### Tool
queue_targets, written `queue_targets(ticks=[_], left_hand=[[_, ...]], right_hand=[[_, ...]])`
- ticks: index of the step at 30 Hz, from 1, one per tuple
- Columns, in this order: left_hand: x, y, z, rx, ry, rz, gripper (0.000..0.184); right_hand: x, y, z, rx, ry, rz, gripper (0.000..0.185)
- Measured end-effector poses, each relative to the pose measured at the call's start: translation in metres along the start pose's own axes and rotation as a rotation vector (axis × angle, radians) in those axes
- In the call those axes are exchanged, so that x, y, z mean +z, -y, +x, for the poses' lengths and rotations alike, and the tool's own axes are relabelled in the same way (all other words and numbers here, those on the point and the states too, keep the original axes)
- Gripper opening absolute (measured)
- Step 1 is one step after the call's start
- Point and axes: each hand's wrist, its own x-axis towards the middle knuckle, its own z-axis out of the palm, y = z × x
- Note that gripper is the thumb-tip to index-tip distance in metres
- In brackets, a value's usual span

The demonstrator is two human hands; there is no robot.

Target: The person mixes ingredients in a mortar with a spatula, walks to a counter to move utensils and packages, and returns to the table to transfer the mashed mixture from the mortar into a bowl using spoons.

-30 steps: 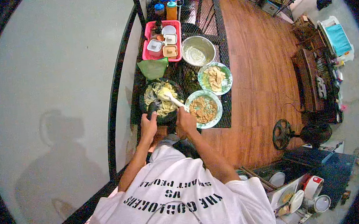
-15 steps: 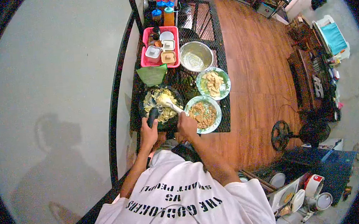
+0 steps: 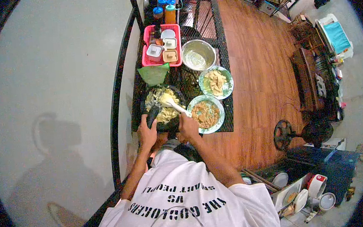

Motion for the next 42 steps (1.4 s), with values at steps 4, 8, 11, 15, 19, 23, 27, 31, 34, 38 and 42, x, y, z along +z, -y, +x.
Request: queue_targets(ticks=[4, 8, 11, 15, 19, 23, 27, 31, 34, 38, 42], left_hand=[[-0.012, -0.002, 0.001, 0.063, 0.040, 0.091, 0.038], [-0.014, -0.003, 0.004, 0.139, 0.061, 0.193, 0.037], [-0.019, -0.008, 0.007, 0.114, 0.123, 0.223, 0.038], [-0.023, -0.015, 0.009, 0.160, 0.134, 0.287, 0.039], [-0.024, -0.015, 0.008, 0.203, 0.151, 0.325, 0.041], [-0.025, -0.014, 0.009, 0.215, 0.156, 0.403, 0.039], [-0.029, -0.014, 0.012, 0.219, 0.181, 0.413, 0.041], [-0.030, -0.012, 0.016, 0.236, 0.139, 0.395, 0.042], [-0.030, -0.011, 0.019, 0.205, 0.157, 0.387, 0.041], [-0.038, -0.020, 0.020, 0.240, 0.181, 0.446, 0.041], [-0.029, -0.010, 0.019, 0.294, 0.197, 0.433, 0.042]], right_hand=[[-0.007, -0.004, -0.002, 0.000, -0.051, -0.001, 0.023], [-0.001, -0.009, 0.000, -0.085, -0.018, -0.033, 0.019], [0.001, -0.012, 0.010, -0.041, -0.002, -0.059, 0.018], [-0.008, 0.004, 0.006, -0.112, 0.012, 0.127, 0.015], [0.000, -0.015, 0.016, -0.066, -0.042, -0.028, 0.019], [-0.031, 0.004, 0.013, -0.177, 0.035, 0.045, 0.022], [0.003, -0.026, 0.012, -0.119, -0.009, -0.019, 0.020], [-0.013, -0.011, 0.004, -0.070, 0.028, 0.013, 0.017], [-0.010, -0.011, 0.009, -0.073, -0.047, 0.020, 0.020], [-0.008, -0.001, 0.008, -0.163, -0.022, 0.082, 0.018], [-0.001, -0.008, 0.020, -0.045, 0.060, -0.019, 0.017]])
